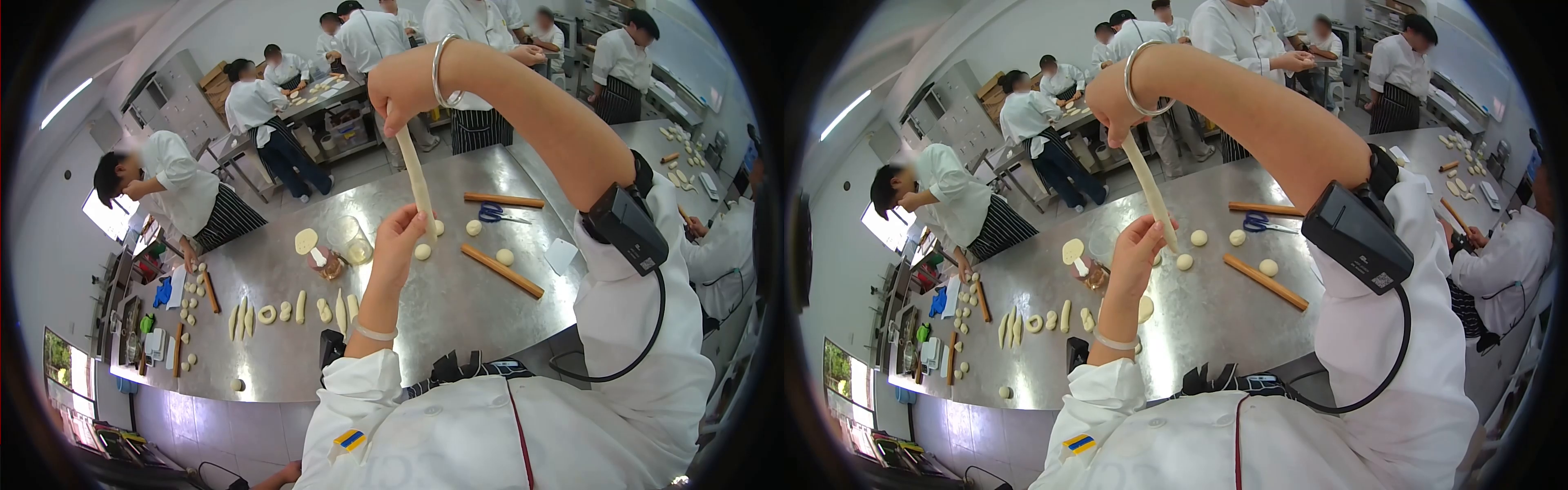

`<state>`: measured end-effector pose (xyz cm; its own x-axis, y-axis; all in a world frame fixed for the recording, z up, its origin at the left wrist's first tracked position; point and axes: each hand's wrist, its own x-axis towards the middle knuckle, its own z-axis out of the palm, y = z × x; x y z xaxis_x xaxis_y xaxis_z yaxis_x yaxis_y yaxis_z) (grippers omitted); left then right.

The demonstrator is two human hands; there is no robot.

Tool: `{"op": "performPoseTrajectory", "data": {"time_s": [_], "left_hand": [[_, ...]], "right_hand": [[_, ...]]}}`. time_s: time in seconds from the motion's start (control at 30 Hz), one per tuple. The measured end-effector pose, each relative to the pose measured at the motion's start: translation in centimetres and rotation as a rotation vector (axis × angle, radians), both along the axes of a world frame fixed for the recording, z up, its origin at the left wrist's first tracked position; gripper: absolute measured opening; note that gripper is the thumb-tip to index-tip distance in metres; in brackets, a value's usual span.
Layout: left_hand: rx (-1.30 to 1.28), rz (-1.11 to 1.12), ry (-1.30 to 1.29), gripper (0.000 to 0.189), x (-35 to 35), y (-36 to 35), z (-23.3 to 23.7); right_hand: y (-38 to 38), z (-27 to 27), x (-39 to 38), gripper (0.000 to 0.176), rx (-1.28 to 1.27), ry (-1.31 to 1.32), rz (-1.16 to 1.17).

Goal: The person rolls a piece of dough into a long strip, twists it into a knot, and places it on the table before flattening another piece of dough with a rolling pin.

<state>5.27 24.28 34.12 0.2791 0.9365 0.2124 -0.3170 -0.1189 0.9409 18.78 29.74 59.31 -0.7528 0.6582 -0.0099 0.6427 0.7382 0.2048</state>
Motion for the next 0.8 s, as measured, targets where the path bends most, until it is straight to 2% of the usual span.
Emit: {"op": "performPoseTrajectory", "data": {"time_s": [0.07,0.27,0.33,0.47,0.53,0.8], "left_hand": [[-0.01,-0.039,0.014,0.03,-0.1,-0.1,0.1],[0.024,-0.053,0.021,0.029,0.0,-0.4,0.3],[0.034,-0.063,0.02,0.029,0.0,-0.4,0.4],[0.036,-0.062,0.019,0.029,0.0,-0.8,0.6],[0.05,-0.075,0.009,0.03,-0.1,-0.9,0.6],[0.057,-0.093,-0.023,0.027,-0.4,-1.6,1.1]], "right_hand": [[-0.3,0.1,-0.1,0.03,-0.015,-0.008,-0.055],[-0.1,-0.2,-0.1,0.029,-0.009,0.007,-0.052],[0.3,-0.4,0.0,0.033,0.037,0.012,0.041],[0.4,-0.3,0.1,0.033,0.038,0.008,0.053],[0.0,-0.2,0.0,0.029,-0.038,0.053,-0.036],[0.0,-0.1,-0.1,0.03,-0.066,0.075,0.02]]}}
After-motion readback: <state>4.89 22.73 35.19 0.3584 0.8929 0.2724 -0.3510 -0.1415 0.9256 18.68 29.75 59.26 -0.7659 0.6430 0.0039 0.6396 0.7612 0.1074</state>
